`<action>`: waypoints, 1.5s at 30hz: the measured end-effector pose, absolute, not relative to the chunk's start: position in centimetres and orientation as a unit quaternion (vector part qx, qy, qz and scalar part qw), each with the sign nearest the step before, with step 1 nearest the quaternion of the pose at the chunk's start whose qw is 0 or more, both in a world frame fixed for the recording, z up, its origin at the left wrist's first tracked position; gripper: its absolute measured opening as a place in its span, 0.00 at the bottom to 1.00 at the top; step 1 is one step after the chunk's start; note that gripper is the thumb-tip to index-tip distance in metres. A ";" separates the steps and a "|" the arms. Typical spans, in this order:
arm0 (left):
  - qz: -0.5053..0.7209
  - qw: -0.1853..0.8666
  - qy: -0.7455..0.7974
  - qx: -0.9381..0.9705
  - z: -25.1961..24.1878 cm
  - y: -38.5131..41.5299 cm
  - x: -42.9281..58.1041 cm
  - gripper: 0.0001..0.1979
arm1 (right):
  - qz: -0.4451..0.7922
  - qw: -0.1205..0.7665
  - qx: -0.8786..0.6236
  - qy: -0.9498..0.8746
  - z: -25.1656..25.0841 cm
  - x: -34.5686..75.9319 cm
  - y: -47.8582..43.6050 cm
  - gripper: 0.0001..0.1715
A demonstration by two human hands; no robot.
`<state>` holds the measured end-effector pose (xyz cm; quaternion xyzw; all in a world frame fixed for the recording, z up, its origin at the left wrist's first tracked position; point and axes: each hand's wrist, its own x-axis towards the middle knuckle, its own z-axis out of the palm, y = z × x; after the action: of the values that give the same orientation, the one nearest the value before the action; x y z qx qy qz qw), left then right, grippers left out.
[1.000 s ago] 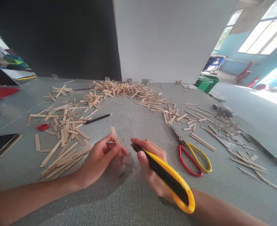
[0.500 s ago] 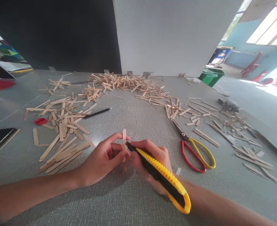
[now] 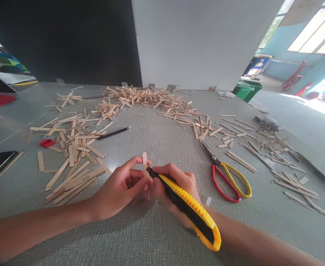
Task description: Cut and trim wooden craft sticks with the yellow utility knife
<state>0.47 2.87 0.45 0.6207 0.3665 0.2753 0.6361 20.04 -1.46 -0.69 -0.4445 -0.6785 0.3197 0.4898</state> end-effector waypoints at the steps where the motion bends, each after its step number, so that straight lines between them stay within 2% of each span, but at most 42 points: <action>1: 0.277 0.631 0.365 0.626 0.4 2.8 0.5 0.13 | 0.316 0.490 -0.442 -0.682 -0.6 20.0 -1.5 0.04; 9: 0.275 0.554 0.359 0.699 -0.3 2.6 0.3 0.13 | 0.264 0.526 -0.432 -0.683 -0.7 19.1 -1.9 0.03; 11: 0.278 0.544 0.351 0.709 -0.3 2.6 0.3 0.15 | 0.303 0.534 -0.443 -0.654 -0.7 19.0 -2.0 0.01; 17: 0.271 0.532 0.351 0.722 -0.2 2.8 0.4 0.14 | 0.510 0.519 -0.412 -0.549 0.2 19.1 -1.4 0.11; 26: 0.283 0.568 0.342 0.693 -0.1 2.8 0.5 0.15 | 0.638 0.515 -0.351 -0.453 -0.5 19.8 0.3 0.15; 30: 0.290 0.580 0.342 0.680 -0.1 2.9 0.5 0.16 | 0.625 0.522 -0.352 -0.461 -0.6 19.8 0.1 0.13; 35: 0.284 0.576 0.356 0.679 -0.3 3.0 0.4 0.16 | 0.484 0.539 -0.394 -0.565 -0.6 19.2 -1.1 0.08; 41: 0.285 0.584 0.332 0.684 -0.1 3.0 0.4 0.15 | 0.650 0.532 -0.329 -0.431 -0.4 19.6 -0.1 0.12; 45: 0.280 0.595 0.313 0.685 0.1 3.0 0.5 0.16 | 0.700 0.533 -0.295 -0.372 -0.8 20.0 1.0 0.12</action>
<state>0.49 2.99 0.13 0.6849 0.3133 0.2800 0.5952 19.97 0.97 -0.78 -0.2945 -0.3723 0.7003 0.5332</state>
